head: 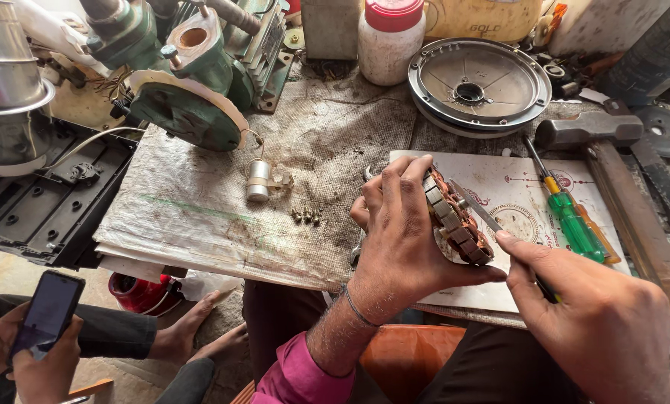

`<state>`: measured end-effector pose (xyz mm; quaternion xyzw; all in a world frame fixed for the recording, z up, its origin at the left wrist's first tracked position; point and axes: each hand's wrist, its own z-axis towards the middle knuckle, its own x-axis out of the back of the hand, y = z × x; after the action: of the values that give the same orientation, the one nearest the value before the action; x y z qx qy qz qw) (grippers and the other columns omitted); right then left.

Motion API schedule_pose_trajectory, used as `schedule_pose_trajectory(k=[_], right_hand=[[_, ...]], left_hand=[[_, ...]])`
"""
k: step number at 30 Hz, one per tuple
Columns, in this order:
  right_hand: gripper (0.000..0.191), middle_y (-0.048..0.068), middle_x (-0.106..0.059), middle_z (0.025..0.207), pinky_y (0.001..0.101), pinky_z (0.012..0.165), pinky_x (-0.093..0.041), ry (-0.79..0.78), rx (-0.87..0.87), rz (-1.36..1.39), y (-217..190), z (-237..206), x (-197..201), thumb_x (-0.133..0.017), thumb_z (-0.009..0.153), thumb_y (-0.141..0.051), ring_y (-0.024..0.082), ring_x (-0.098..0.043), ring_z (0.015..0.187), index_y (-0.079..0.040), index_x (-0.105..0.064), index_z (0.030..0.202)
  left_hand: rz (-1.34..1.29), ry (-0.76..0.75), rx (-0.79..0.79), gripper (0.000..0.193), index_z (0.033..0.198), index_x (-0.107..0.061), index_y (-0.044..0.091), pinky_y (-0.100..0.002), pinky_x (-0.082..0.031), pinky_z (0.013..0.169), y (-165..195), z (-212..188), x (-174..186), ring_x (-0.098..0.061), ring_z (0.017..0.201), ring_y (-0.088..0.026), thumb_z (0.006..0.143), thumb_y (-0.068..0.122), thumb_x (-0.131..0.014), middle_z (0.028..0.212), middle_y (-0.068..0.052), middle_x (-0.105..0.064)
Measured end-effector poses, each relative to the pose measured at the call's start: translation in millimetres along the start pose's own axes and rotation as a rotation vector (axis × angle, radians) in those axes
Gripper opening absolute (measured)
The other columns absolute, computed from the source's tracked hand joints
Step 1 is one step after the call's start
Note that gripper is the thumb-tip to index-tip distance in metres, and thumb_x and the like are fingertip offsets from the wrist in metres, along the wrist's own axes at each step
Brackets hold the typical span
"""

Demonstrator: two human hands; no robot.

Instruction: The person sits at a workbench holding a motor armature with copper windings in one hand and repeatedly files its edges with a flat file held in the other hand, rotating the armature to work around it. A second person nearby holds a phone while the filing continues.

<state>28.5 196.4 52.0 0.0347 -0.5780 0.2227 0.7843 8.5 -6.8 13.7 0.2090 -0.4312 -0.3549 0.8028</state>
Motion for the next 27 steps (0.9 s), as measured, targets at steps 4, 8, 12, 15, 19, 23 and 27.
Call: schedule_pose_trajectory(k=[4,8,12,15,19,23,27], right_hand=[[0.035,0.001,-0.079,0.097,0.0341,0.061,-0.054,-0.03,-0.002,-0.054,-0.1,-5.9,6.0,-0.075,0.083,-0.026,0.021,-0.073,0.071,-0.024,-0.079,0.118],[0.033,0.0,-0.078,0.102,0.0322,0.066,-0.056,0.004,0.104,0.029,-0.4,-7.9,10.4,-0.072,0.084,-0.025,0.018,-0.074,0.078,-0.022,-0.076,0.117],[0.034,0.001,-0.079,0.099,0.0335,0.066,-0.056,-0.052,-0.001,-0.03,-4.5,-3.1,8.3,-0.075,0.084,-0.025,0.02,-0.075,0.077,-0.024,-0.079,0.118],[0.034,0.001,-0.079,0.098,0.0342,0.064,-0.055,-0.043,-0.006,-0.052,-8.5,-1.0,10.1,-0.075,0.084,-0.025,0.02,-0.074,0.074,-0.024,-0.08,0.118],[0.033,0.002,-0.077,0.099,0.0325,0.065,-0.056,0.008,0.11,0.029,-9.4,-0.9,12.6,-0.072,0.083,-0.024,0.019,-0.074,0.076,-0.02,-0.077,0.115],[0.032,0.002,-0.079,0.098,0.0339,0.066,-0.056,-0.029,-0.005,-0.015,-4.8,-2.4,8.9,-0.075,0.085,-0.024,0.02,-0.075,0.078,-0.022,-0.079,0.116],[0.033,0.002,-0.078,0.1,0.0332,0.068,-0.057,-0.02,0.059,0.006,-0.9,-5.9,8.3,-0.074,0.083,-0.023,0.019,-0.075,0.08,-0.02,-0.078,0.115]], left_hand=[[-0.001,0.012,-0.012,0.138,0.153,-0.028,0.003,-0.057,-0.031,0.115,-1.1,-0.8,-1.5,-0.042,0.135,-0.039,0.049,0.064,-0.094,0.147,-0.02,-0.041],[0.029,0.029,0.017,0.133,0.153,-0.028,0.002,-0.054,-0.034,0.11,-2.4,1.2,-3.3,-0.047,0.13,-0.037,0.055,0.065,-0.093,0.145,-0.019,-0.046],[0.046,0.023,0.061,0.129,0.15,-0.031,0.002,-0.053,-0.034,0.105,-0.8,1.5,-2.0,-0.05,0.124,-0.035,0.055,0.064,-0.092,0.142,-0.017,-0.049],[0.043,0.002,0.086,0.126,0.148,-0.033,0.003,-0.053,-0.034,0.103,-0.4,2.4,-1.0,-0.05,0.123,-0.034,0.055,0.064,-0.093,0.138,-0.015,-0.051],[0.04,0.041,0.045,0.126,0.148,-0.033,0.002,-0.054,-0.034,0.104,-0.7,1.6,-0.1,-0.05,0.123,-0.033,0.055,0.063,-0.093,0.141,-0.016,-0.051],[0.045,0.055,0.049,0.124,0.147,-0.035,0.001,-0.053,-0.035,0.104,0.5,0.8,0.4,-0.052,0.121,-0.032,0.056,0.063,-0.093,0.137,-0.015,-0.054],[0.023,0.029,0.068,0.123,0.148,-0.037,0.003,-0.05,-0.036,0.102,0.7,1.4,1.8,-0.054,0.119,-0.03,0.056,0.064,-0.093,0.134,-0.013,-0.056]])
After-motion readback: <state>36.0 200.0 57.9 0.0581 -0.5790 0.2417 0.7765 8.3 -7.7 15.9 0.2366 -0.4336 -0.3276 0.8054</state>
